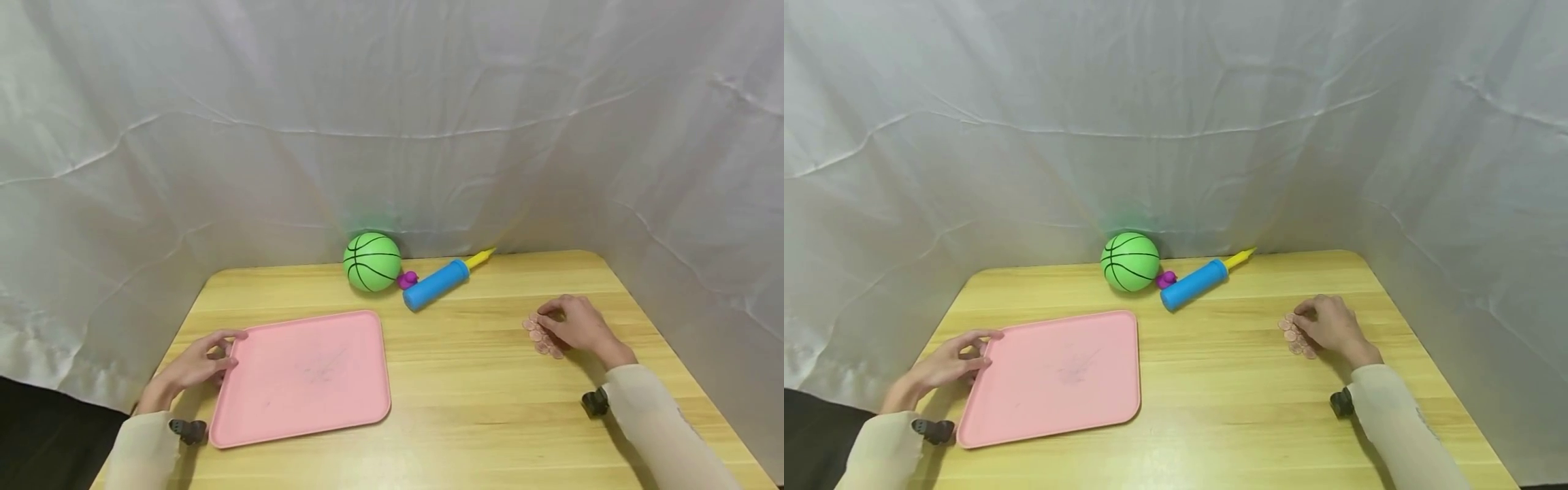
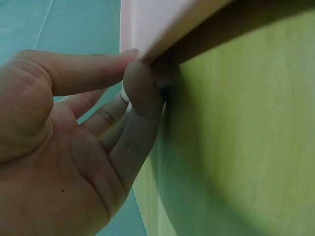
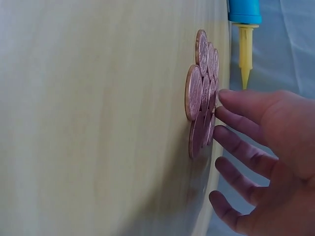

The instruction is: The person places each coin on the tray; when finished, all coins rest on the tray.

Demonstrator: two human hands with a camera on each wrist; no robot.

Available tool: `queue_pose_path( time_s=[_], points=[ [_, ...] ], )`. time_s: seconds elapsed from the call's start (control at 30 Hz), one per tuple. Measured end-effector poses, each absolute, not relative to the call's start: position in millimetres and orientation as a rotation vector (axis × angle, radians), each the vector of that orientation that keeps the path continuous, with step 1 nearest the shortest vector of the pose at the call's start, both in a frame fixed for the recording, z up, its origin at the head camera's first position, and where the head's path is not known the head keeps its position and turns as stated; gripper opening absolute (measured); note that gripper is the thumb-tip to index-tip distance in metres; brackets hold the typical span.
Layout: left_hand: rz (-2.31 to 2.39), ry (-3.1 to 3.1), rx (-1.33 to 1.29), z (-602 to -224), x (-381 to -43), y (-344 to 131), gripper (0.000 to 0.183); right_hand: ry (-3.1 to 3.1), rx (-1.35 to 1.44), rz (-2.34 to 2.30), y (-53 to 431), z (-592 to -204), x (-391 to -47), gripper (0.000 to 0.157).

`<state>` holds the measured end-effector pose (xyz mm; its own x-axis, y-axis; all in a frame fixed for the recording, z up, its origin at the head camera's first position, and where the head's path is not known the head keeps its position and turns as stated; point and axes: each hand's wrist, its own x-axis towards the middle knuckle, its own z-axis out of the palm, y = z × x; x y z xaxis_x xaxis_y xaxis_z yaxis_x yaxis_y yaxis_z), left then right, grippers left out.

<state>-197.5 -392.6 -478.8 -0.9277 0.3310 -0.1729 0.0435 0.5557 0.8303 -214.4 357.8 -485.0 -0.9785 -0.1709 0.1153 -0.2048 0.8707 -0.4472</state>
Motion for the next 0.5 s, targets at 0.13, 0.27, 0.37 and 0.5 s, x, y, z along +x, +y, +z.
queue_pose_path(
  time_s=[0.13, 0.27, 0.37, 0.5],
  points=[
    [1.337, 2.476, 0.316, -480, -198, -384, 0.05, -2.958, 0.281, 0.737, 360, -487, -216, 0.016],
    [1.35, 2.469, 0.317, -479, -198, -375, 0.052, -2.941, 0.301, 0.751, 357, -487, -216, 0.019],
    [1.344, 2.471, 0.319, -478, -200, -368, 0.054, -2.944, 0.308, 0.763, 356, -487, -217, 0.021],
    [1.334, 2.467, 0.322, -477, -199, -357, 0.056, -2.96, 0.301, 0.755, 355, -485, -217, 0.02]
  ],
)
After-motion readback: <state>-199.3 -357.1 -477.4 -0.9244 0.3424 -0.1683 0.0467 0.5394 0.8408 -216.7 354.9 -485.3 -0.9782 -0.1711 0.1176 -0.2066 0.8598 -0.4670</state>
